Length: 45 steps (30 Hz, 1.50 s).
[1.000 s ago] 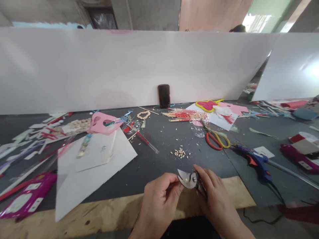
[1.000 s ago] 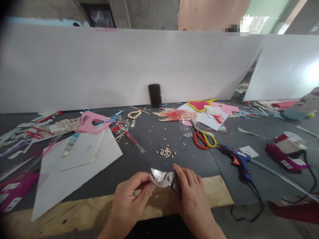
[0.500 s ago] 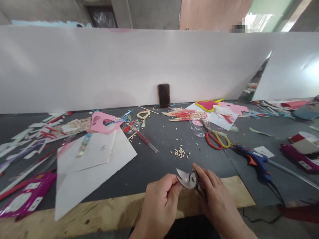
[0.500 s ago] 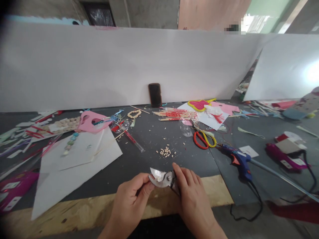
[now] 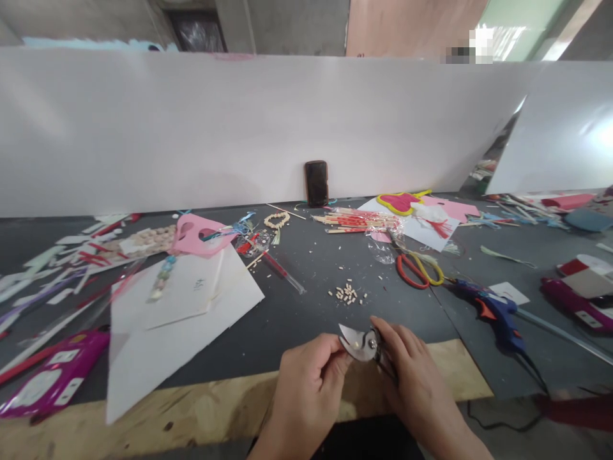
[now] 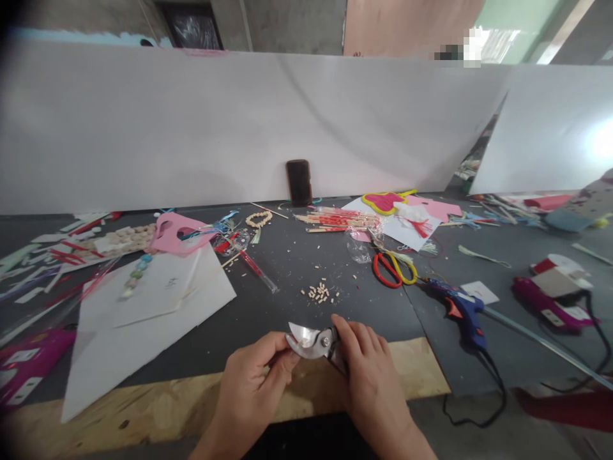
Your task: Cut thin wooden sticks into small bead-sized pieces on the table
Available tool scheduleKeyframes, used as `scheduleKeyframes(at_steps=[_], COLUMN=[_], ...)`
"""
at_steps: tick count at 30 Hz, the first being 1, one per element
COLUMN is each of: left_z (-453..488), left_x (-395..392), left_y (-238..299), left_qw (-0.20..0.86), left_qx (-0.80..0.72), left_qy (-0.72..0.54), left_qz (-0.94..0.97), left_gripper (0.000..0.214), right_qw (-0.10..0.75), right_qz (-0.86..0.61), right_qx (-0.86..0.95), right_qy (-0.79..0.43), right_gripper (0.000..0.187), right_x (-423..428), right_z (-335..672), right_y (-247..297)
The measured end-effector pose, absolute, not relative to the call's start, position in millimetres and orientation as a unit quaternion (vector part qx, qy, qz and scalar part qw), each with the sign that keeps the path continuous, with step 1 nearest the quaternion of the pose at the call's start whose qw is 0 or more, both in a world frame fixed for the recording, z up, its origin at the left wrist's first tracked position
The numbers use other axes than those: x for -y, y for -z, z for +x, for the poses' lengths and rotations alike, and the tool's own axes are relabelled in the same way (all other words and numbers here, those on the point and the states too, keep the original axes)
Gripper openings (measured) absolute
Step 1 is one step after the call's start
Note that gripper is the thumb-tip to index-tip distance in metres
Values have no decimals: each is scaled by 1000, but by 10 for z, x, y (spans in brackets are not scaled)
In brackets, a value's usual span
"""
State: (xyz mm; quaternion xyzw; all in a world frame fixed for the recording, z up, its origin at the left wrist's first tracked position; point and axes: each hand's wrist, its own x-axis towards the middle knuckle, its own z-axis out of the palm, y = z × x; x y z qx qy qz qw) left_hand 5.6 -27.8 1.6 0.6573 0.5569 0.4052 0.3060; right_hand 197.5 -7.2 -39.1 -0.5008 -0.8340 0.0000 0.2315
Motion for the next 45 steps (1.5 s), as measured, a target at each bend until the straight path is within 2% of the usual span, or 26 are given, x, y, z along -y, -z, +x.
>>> scheduleKeyframes(at_steps=[6, 18, 27, 32, 38, 45], left_z=[70, 55, 47, 32, 51, 28], left_x=[274, 295, 277, 267, 280, 264], left_y=[-11, -40, -45, -44, 25, 30], left_qw=[309, 386, 361, 337, 319, 373], left_qx=[-561, -550, -559, -558, -562, -548], left_qy=[-391, -377, -387, -411, -408, -401], left_qz=[661, 637, 639, 637, 645, 633], left_gripper=[24, 33, 31, 19, 22, 25], right_qw=[222, 210, 215, 221, 205, 195], right_qz=[-498, -488, -486, -505, -497, -475], right_qx=[838, 847, 847, 834, 843, 858], right_qy=[-10, -34, -30, -13, -4, -2], right_gripper=[59, 66, 60, 57, 62, 57], right_x=[87, 96, 45, 75, 80, 64], right_z=[1990, 2017, 2017, 1973, 1984, 1992], right_y=[398, 372, 424, 418, 390, 325])
